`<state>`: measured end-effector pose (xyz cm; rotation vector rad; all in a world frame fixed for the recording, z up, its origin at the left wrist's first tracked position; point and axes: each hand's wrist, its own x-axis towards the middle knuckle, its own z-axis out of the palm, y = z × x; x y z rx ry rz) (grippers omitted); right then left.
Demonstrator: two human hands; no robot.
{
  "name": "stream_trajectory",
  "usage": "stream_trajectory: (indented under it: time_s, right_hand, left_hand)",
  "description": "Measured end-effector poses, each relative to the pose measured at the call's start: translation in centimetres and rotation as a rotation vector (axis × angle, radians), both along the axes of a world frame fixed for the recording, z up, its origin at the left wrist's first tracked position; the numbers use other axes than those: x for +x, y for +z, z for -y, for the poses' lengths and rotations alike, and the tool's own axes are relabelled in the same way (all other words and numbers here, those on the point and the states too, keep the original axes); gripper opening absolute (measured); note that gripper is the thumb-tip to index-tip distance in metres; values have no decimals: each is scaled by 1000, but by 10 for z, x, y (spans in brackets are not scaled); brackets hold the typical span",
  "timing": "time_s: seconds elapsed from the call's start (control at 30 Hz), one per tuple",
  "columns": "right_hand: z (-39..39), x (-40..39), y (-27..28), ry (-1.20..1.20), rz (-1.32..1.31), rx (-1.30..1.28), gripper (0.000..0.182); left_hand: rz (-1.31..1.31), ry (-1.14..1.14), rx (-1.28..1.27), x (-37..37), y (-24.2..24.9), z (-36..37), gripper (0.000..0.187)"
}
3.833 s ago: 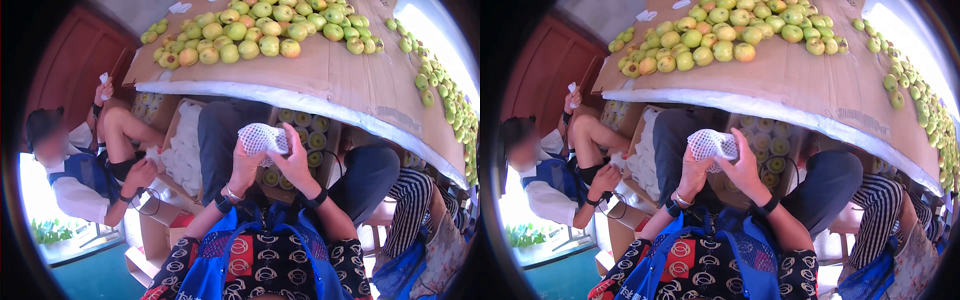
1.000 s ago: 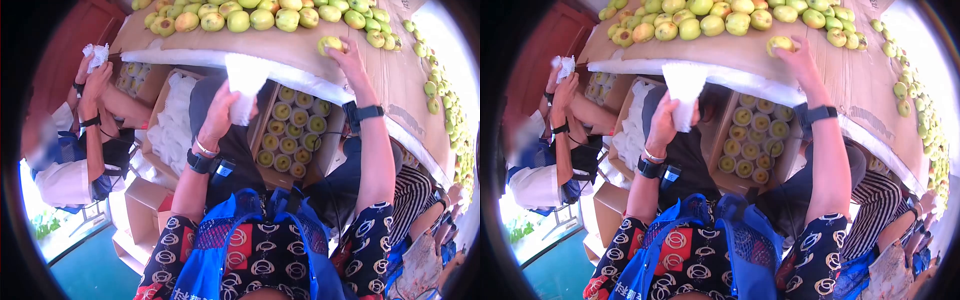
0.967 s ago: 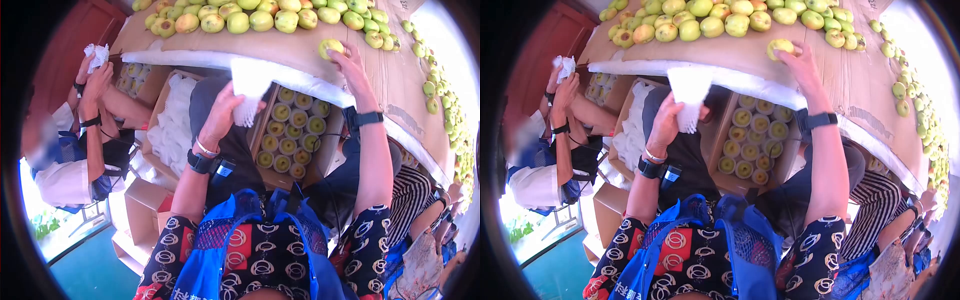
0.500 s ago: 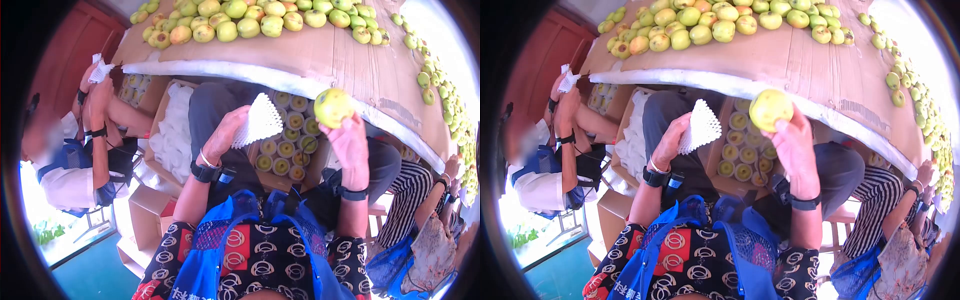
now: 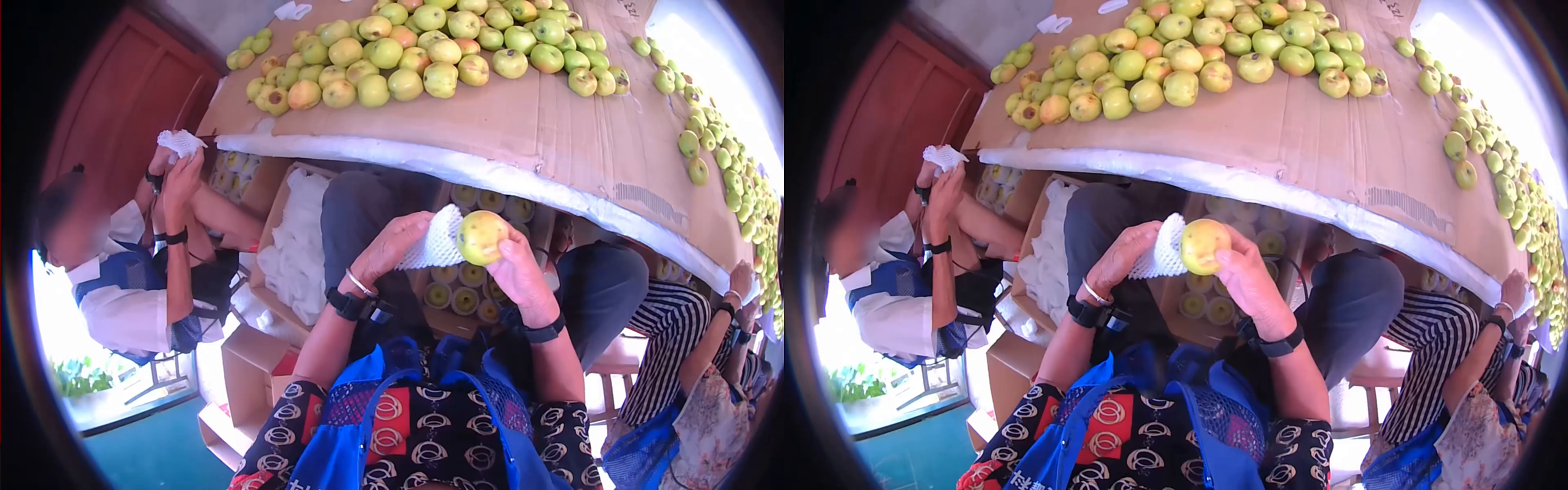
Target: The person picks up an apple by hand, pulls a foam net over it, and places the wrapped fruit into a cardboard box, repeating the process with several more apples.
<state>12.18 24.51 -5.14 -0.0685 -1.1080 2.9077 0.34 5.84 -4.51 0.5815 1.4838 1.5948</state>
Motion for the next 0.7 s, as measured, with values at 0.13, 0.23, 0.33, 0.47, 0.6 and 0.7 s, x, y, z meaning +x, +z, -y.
stream_trajectory:
  time_s: [0.13,0.23,0.33,0.47,0.6,0.7]
  right_hand:
    - [5,-3,-2,-18,98,-79,51]
    - [4,-6,2,-97,91,-96,49]
    - [3,-10,-4,-224,50,102,46]
    - [14,-13,-7,-194,-15,385,51]
    - [26,-14,-9,-165,-57,552,59]
    - [27,-13,-11,-147,-34,497,58]
  left_hand:
    - [-267,171,71,0,-15,-6,44]
    - [-509,575,147,-2,-19,-13,38]
    - [-232,342,153,-4,-16,-4,28]
    - [39,268,58,7,-17,-11,22]
    - [42,280,19,7,-21,-16,21]
    - [-132,324,2,6,-42,-21,16]
